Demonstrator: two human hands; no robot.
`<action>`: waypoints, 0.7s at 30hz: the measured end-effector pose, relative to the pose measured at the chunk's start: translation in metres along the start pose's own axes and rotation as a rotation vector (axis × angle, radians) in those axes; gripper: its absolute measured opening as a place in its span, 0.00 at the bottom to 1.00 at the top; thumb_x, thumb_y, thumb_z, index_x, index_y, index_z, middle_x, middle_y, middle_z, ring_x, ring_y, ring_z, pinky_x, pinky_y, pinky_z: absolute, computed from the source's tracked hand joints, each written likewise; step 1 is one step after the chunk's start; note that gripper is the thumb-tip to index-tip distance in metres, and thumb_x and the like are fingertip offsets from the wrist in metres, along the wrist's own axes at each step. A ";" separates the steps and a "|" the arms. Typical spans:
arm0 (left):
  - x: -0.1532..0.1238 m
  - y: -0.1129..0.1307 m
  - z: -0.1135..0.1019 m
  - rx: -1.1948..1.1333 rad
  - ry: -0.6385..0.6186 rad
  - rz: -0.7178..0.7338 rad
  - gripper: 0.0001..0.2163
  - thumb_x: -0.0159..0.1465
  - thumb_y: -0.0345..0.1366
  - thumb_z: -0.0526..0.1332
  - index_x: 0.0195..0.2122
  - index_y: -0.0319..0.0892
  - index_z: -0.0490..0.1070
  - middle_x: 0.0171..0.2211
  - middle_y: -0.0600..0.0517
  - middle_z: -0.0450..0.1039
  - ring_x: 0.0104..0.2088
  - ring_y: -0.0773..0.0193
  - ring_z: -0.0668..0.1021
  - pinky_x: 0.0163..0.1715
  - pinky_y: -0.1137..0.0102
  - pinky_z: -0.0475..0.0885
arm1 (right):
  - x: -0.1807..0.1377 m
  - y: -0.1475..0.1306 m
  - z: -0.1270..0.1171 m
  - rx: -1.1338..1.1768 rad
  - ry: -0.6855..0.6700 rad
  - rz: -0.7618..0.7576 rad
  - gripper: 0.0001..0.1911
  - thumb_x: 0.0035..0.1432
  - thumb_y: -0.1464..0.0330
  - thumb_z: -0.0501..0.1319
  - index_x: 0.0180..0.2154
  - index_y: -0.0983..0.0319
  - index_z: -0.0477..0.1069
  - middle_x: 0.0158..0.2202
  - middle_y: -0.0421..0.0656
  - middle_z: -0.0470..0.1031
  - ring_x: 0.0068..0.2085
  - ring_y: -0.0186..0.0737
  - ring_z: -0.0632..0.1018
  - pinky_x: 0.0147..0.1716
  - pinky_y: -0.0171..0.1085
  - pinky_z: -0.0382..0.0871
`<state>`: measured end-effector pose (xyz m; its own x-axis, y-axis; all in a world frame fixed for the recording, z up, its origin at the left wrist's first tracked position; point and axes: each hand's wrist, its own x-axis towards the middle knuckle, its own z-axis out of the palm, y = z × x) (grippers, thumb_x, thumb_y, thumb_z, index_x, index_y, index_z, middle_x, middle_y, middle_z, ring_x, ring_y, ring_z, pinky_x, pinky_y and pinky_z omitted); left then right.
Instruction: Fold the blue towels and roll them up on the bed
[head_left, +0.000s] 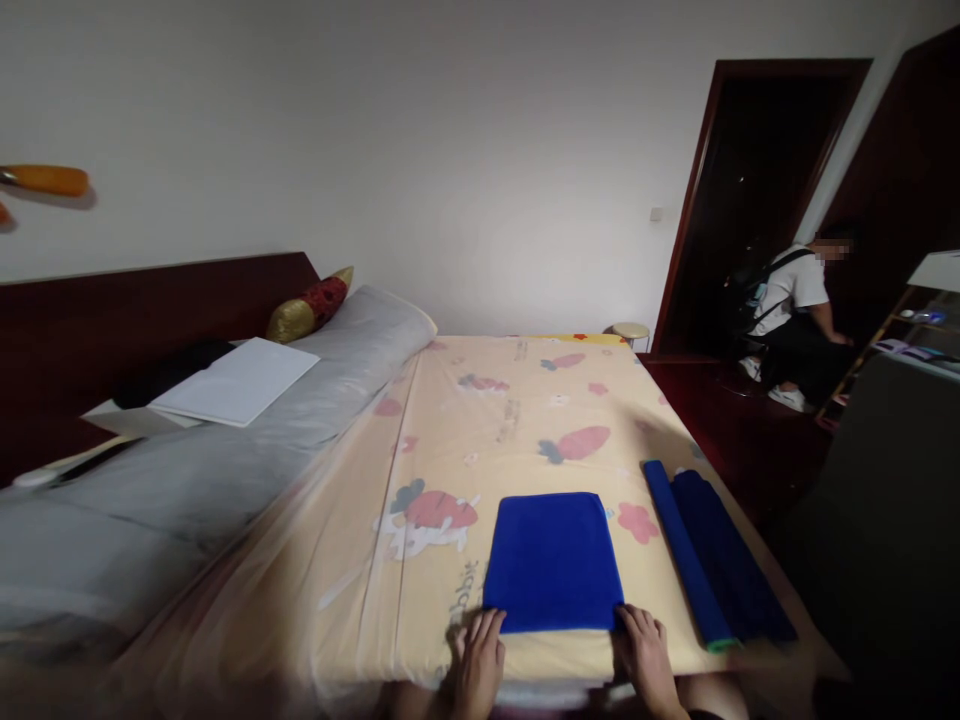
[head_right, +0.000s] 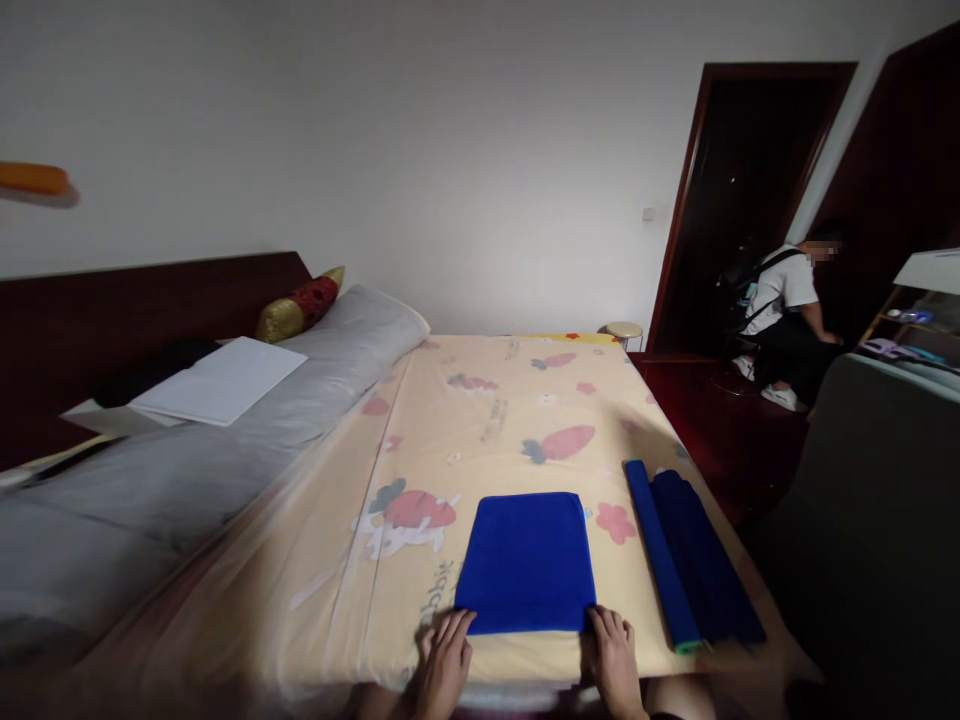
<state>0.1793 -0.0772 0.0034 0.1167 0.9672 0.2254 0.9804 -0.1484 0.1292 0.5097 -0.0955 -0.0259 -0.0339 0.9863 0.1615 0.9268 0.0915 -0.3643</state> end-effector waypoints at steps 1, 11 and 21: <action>0.008 0.003 -0.006 -0.012 -0.057 -0.033 0.22 0.59 0.25 0.49 0.50 0.50 0.72 0.51 0.54 0.76 0.54 0.62 0.73 0.55 0.62 0.61 | 0.008 -0.004 -0.007 -0.010 -0.028 0.021 0.21 0.55 0.71 0.52 0.50 0.56 0.70 0.51 0.43 0.75 0.50 0.43 0.73 0.49 0.41 0.62; 0.055 0.013 -0.005 0.038 -0.201 -0.174 0.22 0.58 0.23 0.50 0.51 0.42 0.73 0.53 0.41 0.74 0.57 0.52 0.71 0.58 0.50 0.58 | 0.052 -0.027 -0.021 -0.135 -0.045 0.203 0.22 0.52 0.73 0.50 0.48 0.63 0.72 0.47 0.55 0.75 0.48 0.55 0.74 0.47 0.53 0.61; 0.021 0.068 0.032 -0.156 -0.050 0.310 0.25 0.66 0.29 0.45 0.63 0.50 0.56 0.62 0.54 0.65 0.60 0.67 0.68 0.59 0.65 0.64 | 0.034 -0.090 0.019 0.061 -0.105 -0.198 0.24 0.64 0.63 0.48 0.61 0.54 0.59 0.62 0.42 0.65 0.62 0.44 0.65 0.60 0.48 0.57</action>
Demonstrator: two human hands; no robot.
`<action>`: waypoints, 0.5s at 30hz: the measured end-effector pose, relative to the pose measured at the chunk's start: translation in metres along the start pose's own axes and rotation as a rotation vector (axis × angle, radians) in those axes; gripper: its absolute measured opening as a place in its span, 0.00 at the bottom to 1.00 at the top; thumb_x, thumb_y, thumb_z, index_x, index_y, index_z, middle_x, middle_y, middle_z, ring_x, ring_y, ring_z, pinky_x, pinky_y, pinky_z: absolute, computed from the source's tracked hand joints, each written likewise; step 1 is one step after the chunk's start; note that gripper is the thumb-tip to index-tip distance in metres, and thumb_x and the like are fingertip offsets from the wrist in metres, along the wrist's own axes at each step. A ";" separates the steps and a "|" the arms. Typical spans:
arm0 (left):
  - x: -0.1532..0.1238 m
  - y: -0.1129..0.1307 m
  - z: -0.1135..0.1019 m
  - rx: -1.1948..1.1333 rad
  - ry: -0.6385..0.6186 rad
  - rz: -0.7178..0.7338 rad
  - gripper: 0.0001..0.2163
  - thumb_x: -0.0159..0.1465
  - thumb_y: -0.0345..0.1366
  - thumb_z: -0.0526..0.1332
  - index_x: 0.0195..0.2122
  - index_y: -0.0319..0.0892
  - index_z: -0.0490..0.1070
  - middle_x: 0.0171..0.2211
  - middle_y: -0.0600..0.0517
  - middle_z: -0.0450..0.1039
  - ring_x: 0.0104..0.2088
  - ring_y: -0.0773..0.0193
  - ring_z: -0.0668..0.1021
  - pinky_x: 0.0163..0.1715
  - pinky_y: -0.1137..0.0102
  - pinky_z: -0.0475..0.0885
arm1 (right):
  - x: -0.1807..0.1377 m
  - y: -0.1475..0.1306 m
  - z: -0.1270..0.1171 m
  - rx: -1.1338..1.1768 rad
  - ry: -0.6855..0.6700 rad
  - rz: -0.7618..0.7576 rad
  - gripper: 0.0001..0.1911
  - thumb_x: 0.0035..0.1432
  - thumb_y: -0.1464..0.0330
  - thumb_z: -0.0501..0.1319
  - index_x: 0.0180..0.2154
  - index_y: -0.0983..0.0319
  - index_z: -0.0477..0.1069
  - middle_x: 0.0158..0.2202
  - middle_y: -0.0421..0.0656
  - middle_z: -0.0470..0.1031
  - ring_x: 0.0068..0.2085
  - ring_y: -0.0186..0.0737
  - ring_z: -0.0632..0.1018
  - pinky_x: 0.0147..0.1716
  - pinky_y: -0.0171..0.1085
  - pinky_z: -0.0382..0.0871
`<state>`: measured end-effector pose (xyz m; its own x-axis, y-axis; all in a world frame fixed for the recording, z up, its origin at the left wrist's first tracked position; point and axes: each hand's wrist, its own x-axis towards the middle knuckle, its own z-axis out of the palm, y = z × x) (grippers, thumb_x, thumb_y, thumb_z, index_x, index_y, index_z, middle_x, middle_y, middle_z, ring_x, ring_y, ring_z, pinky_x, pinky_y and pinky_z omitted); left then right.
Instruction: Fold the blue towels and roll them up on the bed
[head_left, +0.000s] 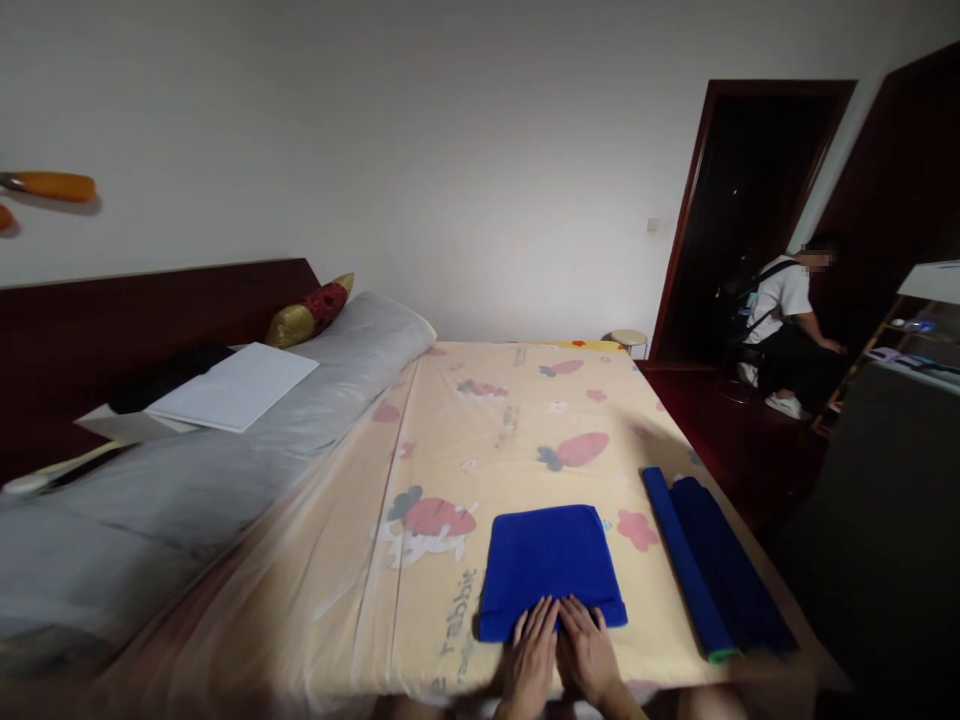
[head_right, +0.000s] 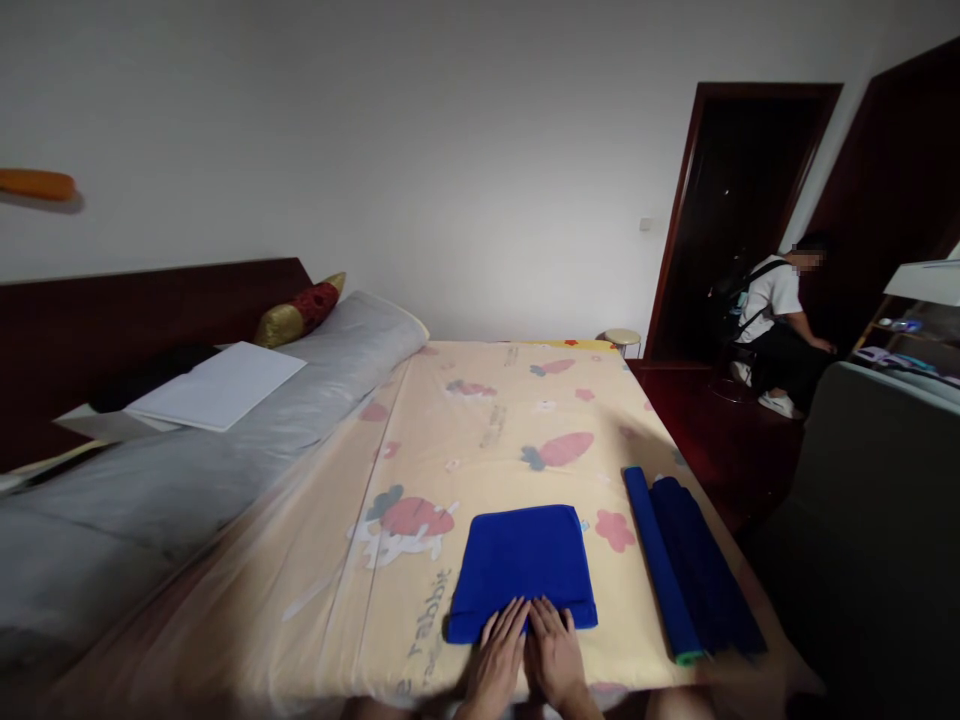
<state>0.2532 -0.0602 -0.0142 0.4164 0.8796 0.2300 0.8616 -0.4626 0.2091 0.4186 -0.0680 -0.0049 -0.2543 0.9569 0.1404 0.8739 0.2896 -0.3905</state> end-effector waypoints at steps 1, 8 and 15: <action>-0.006 -0.009 -0.004 0.012 0.005 -0.014 0.24 0.67 0.31 0.45 0.64 0.51 0.53 0.63 0.55 0.62 0.61 0.66 0.66 0.59 0.64 0.63 | -0.003 0.010 -0.001 -0.002 0.017 0.016 0.25 0.65 0.61 0.47 0.62 0.54 0.59 0.62 0.42 0.64 0.62 0.45 0.64 0.60 0.50 0.57; -0.032 -0.058 -0.034 0.147 0.069 -0.333 0.22 0.67 0.37 0.44 0.63 0.55 0.55 0.65 0.54 0.57 0.63 0.56 0.63 0.60 0.46 0.57 | -0.029 0.084 -0.018 -0.115 0.127 0.267 0.25 0.66 0.59 0.44 0.61 0.54 0.59 0.64 0.44 0.59 0.65 0.50 0.60 0.58 0.60 0.57; 0.003 -0.004 -0.013 -0.016 0.091 -0.003 0.22 0.67 0.32 0.46 0.62 0.50 0.58 0.60 0.53 0.67 0.59 0.65 0.70 0.57 0.64 0.68 | -0.005 0.010 -0.005 0.069 -0.020 0.015 0.25 0.67 0.63 0.42 0.64 0.49 0.51 0.66 0.40 0.56 0.65 0.44 0.59 0.60 0.53 0.58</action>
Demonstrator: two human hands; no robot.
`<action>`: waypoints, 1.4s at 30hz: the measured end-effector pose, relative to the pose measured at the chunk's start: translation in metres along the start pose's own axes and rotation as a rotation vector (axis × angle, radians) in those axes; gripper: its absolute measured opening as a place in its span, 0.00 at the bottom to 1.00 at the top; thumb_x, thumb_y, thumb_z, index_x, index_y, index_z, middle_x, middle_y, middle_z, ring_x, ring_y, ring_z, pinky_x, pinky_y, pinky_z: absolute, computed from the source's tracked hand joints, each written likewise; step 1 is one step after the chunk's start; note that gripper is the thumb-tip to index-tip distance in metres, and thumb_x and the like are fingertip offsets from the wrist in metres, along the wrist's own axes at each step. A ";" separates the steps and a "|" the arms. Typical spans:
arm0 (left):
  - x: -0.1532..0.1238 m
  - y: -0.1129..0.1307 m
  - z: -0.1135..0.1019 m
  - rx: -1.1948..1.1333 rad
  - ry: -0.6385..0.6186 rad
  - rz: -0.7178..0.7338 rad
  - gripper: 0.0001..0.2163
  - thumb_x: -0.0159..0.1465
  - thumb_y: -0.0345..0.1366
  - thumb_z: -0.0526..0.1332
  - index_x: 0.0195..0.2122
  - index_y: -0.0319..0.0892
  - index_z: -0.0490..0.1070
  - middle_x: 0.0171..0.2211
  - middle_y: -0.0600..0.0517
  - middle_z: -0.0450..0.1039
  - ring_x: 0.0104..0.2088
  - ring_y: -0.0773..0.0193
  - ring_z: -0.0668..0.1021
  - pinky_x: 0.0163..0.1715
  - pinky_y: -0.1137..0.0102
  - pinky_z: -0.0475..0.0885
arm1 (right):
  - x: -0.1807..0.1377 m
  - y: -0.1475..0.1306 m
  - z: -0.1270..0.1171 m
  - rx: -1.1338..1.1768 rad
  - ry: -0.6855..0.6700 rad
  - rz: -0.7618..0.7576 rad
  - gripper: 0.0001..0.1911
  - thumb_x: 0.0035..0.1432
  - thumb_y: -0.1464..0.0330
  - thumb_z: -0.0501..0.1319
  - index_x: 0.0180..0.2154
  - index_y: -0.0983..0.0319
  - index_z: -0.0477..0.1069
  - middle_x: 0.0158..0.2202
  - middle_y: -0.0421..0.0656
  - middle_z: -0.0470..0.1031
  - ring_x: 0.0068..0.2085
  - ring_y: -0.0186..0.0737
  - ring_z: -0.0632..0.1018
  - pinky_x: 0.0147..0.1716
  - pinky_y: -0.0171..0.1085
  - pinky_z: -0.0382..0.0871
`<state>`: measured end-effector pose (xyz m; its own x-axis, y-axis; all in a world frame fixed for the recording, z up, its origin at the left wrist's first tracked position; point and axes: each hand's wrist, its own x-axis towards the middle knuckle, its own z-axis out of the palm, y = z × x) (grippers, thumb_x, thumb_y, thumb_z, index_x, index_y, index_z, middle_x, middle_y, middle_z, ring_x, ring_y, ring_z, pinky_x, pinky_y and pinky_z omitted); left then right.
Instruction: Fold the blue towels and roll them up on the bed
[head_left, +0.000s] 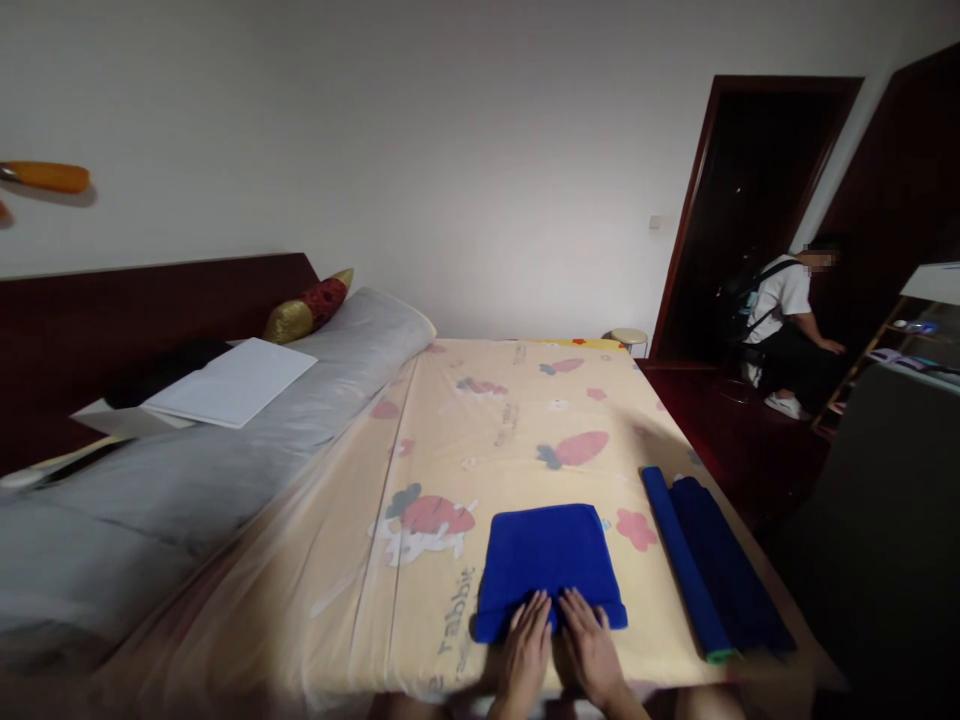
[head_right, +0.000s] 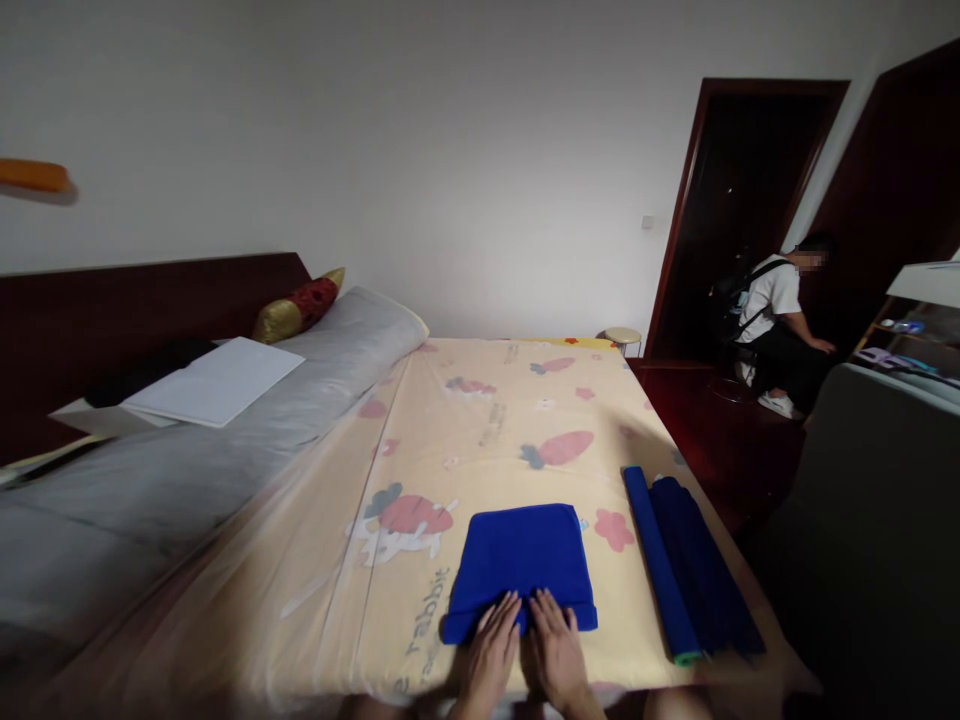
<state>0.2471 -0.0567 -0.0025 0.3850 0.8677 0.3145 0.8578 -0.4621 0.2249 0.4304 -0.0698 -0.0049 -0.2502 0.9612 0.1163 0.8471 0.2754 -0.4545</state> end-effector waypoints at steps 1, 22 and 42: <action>0.001 0.005 0.002 -0.008 -0.016 0.031 0.23 0.67 0.31 0.46 0.64 0.50 0.55 0.61 0.53 0.65 0.60 0.65 0.68 0.58 0.65 0.67 | 0.003 -0.008 0.002 0.017 -0.042 -0.038 0.25 0.67 0.61 0.44 0.64 0.48 0.50 0.66 0.40 0.55 0.66 0.44 0.58 0.60 0.53 0.57; -0.038 -0.057 -0.017 0.199 -0.005 -0.256 0.27 0.56 0.23 0.50 0.54 0.54 0.70 0.54 0.56 0.75 0.55 0.61 0.73 0.54 0.63 0.64 | -0.030 0.053 -0.012 -0.146 0.104 0.175 0.33 0.53 0.78 0.46 0.59 0.53 0.63 0.60 0.41 0.67 0.60 0.45 0.66 0.54 0.47 0.59; 0.022 0.015 -0.015 -0.061 -0.331 -0.185 0.25 0.64 0.29 0.44 0.62 0.51 0.60 0.62 0.55 0.64 0.62 0.65 0.65 0.64 0.63 0.56 | 0.018 -0.035 -0.008 -0.041 0.008 0.014 0.24 0.61 0.68 0.50 0.58 0.51 0.64 0.57 0.40 0.71 0.57 0.40 0.70 0.58 0.41 0.56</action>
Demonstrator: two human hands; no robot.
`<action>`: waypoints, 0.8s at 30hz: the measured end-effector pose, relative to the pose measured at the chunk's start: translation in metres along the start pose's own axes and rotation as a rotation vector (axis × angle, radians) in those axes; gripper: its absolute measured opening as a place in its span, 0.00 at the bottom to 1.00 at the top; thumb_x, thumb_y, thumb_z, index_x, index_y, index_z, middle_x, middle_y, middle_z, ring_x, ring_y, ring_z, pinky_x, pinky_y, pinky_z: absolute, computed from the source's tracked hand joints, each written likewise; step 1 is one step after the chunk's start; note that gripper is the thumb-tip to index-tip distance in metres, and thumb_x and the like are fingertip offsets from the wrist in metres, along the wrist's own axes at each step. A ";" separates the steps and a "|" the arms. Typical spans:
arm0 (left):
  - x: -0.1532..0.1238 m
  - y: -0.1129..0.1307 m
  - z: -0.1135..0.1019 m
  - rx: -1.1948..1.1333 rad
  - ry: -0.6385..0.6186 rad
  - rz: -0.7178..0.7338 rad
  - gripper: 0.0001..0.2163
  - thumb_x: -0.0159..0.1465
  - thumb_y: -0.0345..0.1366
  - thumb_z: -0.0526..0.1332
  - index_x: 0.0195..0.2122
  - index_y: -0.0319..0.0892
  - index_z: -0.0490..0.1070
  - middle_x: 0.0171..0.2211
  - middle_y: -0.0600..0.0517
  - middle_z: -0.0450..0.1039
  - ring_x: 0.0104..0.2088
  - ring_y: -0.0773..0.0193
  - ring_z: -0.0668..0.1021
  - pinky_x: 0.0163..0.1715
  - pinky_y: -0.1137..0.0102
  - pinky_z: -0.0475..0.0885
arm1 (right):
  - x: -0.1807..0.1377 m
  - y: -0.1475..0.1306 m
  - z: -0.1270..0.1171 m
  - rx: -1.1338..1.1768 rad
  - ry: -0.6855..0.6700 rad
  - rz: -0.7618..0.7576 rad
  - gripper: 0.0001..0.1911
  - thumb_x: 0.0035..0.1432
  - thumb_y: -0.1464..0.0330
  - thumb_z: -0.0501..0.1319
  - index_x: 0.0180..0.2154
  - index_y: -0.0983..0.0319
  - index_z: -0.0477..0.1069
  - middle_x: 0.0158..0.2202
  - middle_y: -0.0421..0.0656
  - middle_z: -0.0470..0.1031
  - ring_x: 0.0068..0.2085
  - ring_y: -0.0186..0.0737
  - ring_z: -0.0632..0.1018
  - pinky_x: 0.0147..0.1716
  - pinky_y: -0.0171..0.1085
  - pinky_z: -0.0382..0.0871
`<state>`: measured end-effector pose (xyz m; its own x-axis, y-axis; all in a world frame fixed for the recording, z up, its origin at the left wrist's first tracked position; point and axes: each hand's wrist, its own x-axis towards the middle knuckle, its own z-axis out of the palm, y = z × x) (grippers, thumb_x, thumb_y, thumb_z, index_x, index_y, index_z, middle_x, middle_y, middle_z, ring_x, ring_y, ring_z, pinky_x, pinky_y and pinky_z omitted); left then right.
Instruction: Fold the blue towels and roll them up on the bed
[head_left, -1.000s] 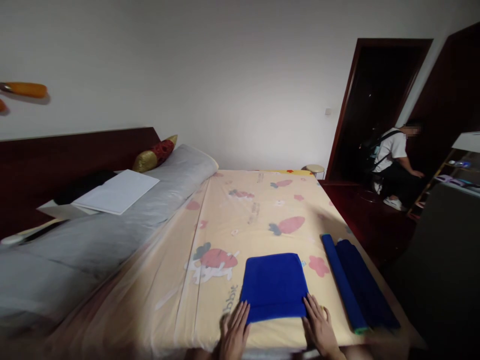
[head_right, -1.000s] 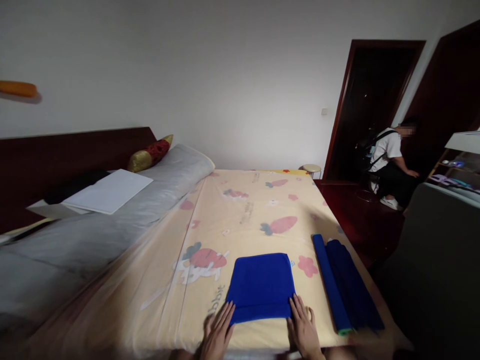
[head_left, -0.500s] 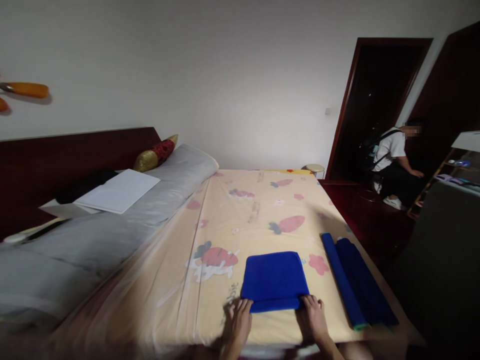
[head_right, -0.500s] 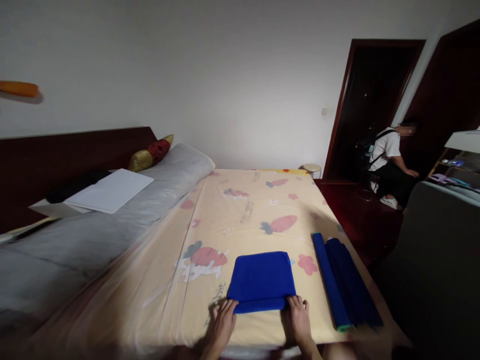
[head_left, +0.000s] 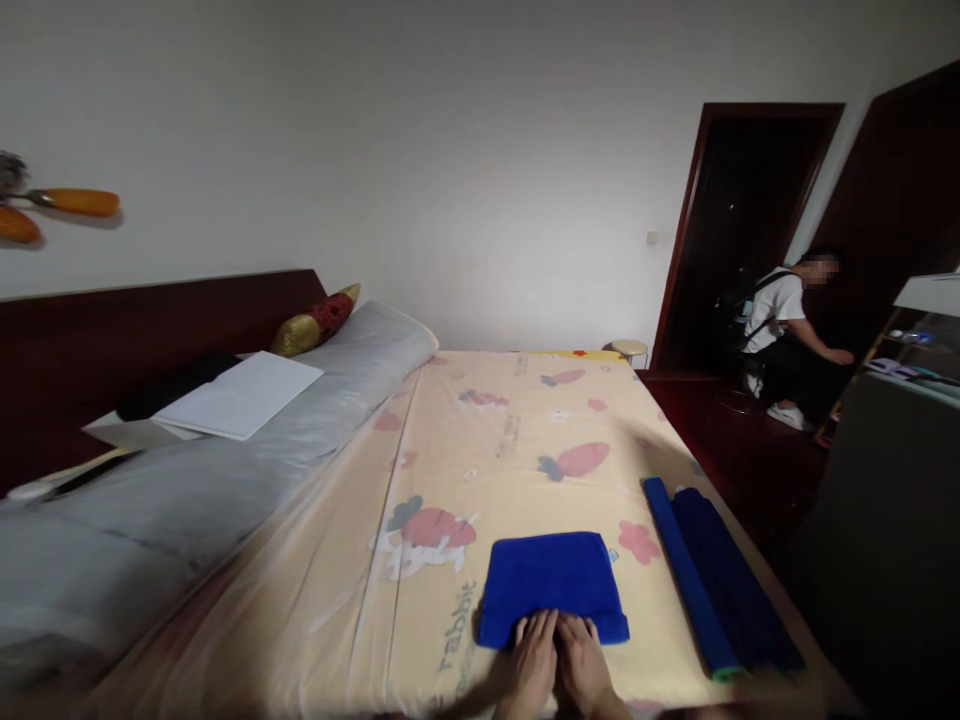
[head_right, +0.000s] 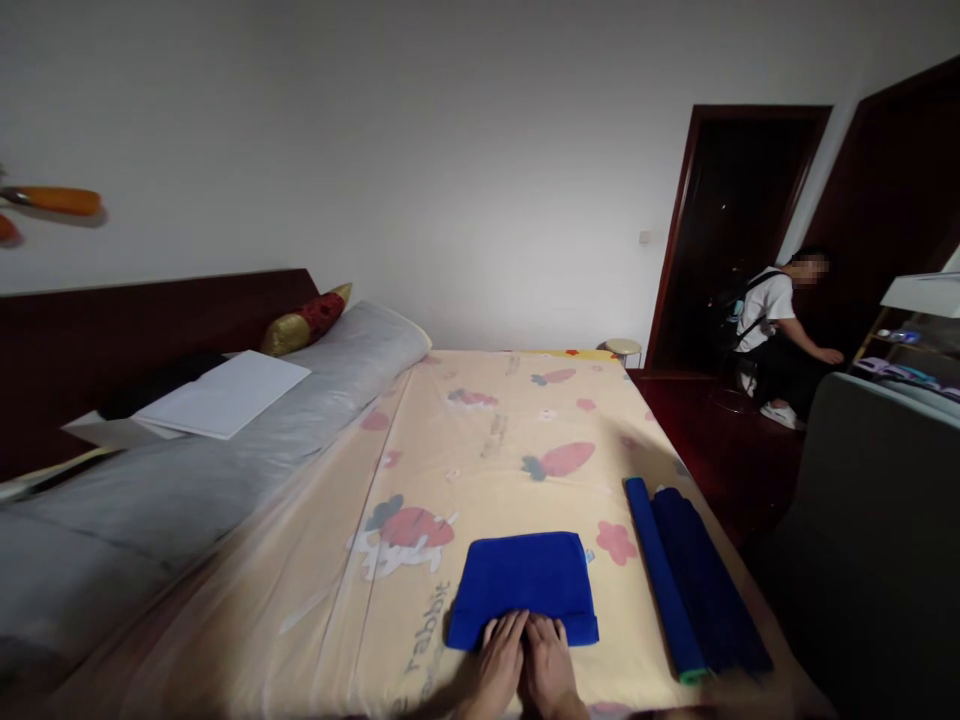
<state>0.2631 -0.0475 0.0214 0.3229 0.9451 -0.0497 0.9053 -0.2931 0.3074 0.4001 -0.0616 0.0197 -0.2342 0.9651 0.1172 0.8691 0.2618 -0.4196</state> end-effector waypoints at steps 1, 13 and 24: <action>-0.004 -0.005 0.001 -0.003 0.009 0.028 0.25 0.65 0.30 0.44 0.63 0.51 0.57 0.63 0.55 0.61 0.63 0.64 0.64 0.63 0.62 0.57 | -0.003 0.005 0.001 0.016 0.011 -0.022 0.24 0.62 0.66 0.49 0.59 0.52 0.62 0.59 0.41 0.69 0.58 0.41 0.69 0.59 0.43 0.56; -0.034 -0.086 0.003 0.238 0.404 -0.132 0.23 0.64 0.32 0.47 0.60 0.53 0.63 0.63 0.53 0.61 0.62 0.56 0.65 0.60 0.51 0.57 | -0.030 0.085 -0.007 -0.111 0.119 0.226 0.25 0.66 0.57 0.42 0.61 0.53 0.60 0.65 0.43 0.57 0.65 0.48 0.59 0.59 0.55 0.57; -0.014 -0.047 0.003 0.019 0.137 0.001 0.21 0.68 0.41 0.44 0.63 0.56 0.56 0.64 0.55 0.61 0.63 0.62 0.64 0.60 0.55 0.61 | -0.003 0.043 -0.007 0.030 -0.090 0.146 0.30 0.65 0.49 0.39 0.62 0.52 0.58 0.64 0.42 0.59 0.65 0.48 0.60 0.62 0.57 0.50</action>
<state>0.2170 -0.0470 0.0043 0.2841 0.9553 0.0813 0.9105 -0.2954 0.2892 0.4412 -0.0529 0.0081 -0.1460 0.9889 -0.0277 0.8838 0.1178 -0.4527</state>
